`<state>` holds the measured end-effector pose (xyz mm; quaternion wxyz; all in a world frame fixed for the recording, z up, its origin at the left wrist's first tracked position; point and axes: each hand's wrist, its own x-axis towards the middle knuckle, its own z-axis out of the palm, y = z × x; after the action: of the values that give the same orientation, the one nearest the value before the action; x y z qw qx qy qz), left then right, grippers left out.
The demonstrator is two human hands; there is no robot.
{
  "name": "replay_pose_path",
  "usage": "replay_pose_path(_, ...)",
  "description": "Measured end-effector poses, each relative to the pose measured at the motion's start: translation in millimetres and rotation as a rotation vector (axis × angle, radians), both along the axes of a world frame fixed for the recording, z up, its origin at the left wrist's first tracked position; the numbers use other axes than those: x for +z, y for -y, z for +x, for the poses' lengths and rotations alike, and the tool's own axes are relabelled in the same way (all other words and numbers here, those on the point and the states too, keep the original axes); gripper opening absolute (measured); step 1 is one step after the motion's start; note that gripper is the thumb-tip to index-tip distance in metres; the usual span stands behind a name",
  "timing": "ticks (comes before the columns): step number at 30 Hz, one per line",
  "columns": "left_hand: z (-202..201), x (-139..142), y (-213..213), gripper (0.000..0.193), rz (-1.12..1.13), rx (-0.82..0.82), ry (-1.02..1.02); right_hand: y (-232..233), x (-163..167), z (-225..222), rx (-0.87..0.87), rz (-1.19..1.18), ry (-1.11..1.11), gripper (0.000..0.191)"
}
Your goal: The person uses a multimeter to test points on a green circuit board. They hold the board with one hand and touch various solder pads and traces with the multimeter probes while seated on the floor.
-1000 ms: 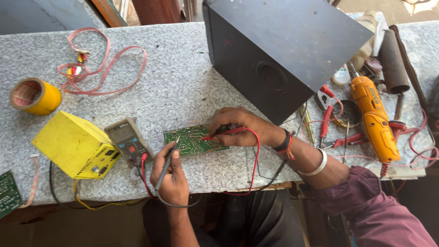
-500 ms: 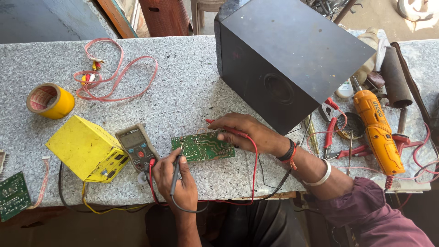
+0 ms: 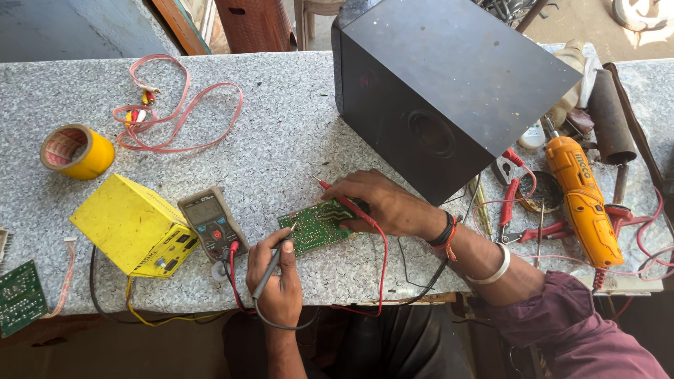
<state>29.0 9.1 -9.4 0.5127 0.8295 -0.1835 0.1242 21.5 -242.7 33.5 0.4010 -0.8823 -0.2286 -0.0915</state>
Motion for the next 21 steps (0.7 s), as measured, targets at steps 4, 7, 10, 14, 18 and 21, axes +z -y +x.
replay_pose_path(4,-2.1,0.7,-0.9,0.035,-0.046,0.002,-0.029,-0.8,-1.1,0.6,0.013,0.024,-0.006,0.055)
replay_pose_path(7,-1.9,1.7,-0.7,0.034,-0.025,0.039,-0.029,-0.9,-2.2,1.7,0.041,0.046,0.027,0.054)
replay_pose_path(10,-0.9,2.4,-0.4,0.033,-0.024,0.050,-0.024,-0.8,-2.7,2.3,0.054,0.051,0.046,0.053)
replay_pose_path(14,0.5,2.9,-3.7,0.029,-0.039,-0.009,0.025,-2.7,-1.0,2.4,0.045,0.034,0.015,0.052)
replay_pose_path(18,5.4,2.0,-10.2,0.030,-0.306,-0.179,-0.162,-2.3,4.1,1.1,0.067,0.031,0.047,0.050)
replay_pose_path(21,9.8,-1.1,-16.8,0.029,-0.359,-0.235,-0.203,-2.7,5.4,1.0,0.077,0.037,0.069,0.050)
